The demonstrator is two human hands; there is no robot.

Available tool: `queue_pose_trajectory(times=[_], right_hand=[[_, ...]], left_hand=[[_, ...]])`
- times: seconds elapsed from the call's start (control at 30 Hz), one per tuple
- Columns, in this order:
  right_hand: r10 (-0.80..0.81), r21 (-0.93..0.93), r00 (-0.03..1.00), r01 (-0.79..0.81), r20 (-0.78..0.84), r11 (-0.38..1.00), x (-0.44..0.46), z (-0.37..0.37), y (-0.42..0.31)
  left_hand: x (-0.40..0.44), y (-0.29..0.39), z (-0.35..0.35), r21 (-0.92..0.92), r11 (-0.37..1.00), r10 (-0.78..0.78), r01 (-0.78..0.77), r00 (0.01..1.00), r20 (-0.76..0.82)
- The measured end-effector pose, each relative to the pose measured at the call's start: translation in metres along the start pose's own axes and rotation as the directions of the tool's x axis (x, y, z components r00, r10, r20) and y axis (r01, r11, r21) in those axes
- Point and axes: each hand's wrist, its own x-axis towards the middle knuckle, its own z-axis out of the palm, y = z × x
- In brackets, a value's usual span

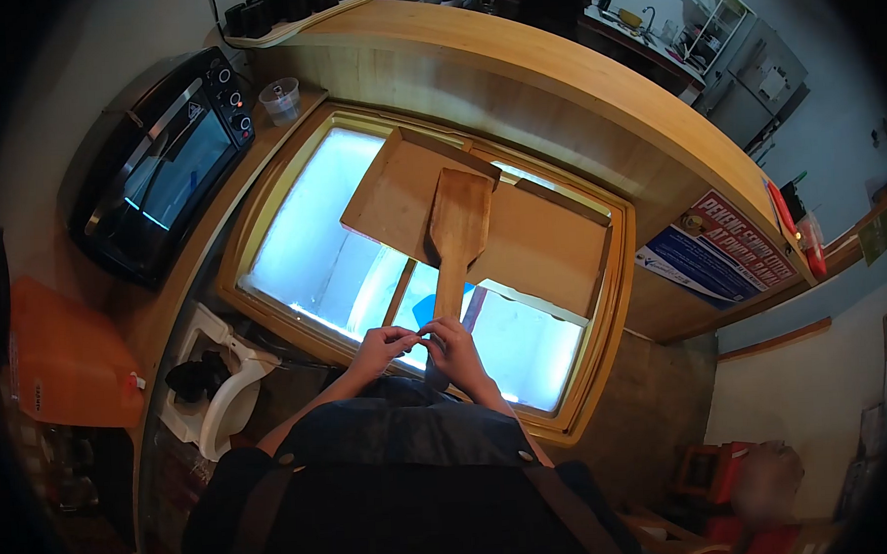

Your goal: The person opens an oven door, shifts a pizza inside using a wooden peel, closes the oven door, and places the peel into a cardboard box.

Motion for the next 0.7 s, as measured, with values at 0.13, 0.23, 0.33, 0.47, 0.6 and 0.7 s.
queue_pose_trajectory(times=[0.13,0.23,0.33,0.47,0.6,0.7], right_hand=[[-0.002,0.002,1.0,0.002,-0.001,1.0,-0.0002,0.0002,0.0016],[0.0,0.013,1.0,0.0,-0.006,1.0,-0.0007,0.0007,0.0017],[0.006,0.013,1.0,-0.006,-0.006,1.0,-0.0008,0.0012,0.0021],[0.006,0.006,1.0,-0.006,-0.008,1.0,-0.0007,0.0012,0.0028],[-0.006,-0.015,1.0,0.006,-0.005,1.0,-0.0004,0.001,0.0051],[-0.001,-0.018,1.0,0.001,0.001,1.0,-0.0007,0.0004,0.0041]], left_hand=[[-0.0006,0.0007,0.0007,-0.009,1.0,0.012,-0.012,1.0,-0.005],[-0.0004,0.0008,-0.0016,0.004,0.999,-0.033,0.033,0.999,0.021],[0.0,0.0013,-0.0011,0.011,0.999,-0.033,0.033,0.999,0.018],[0.0011,-0.0015,0.0004,-0.025,1.0,-0.01,0.01,1.0,0.001],[0.0012,-0.002,0.0002,-0.028,1.0,-0.008,0.008,1.0,0.004],[0.0012,-0.0029,0.0003,-0.03,0.999,-0.013,0.013,1.0,0.0]])
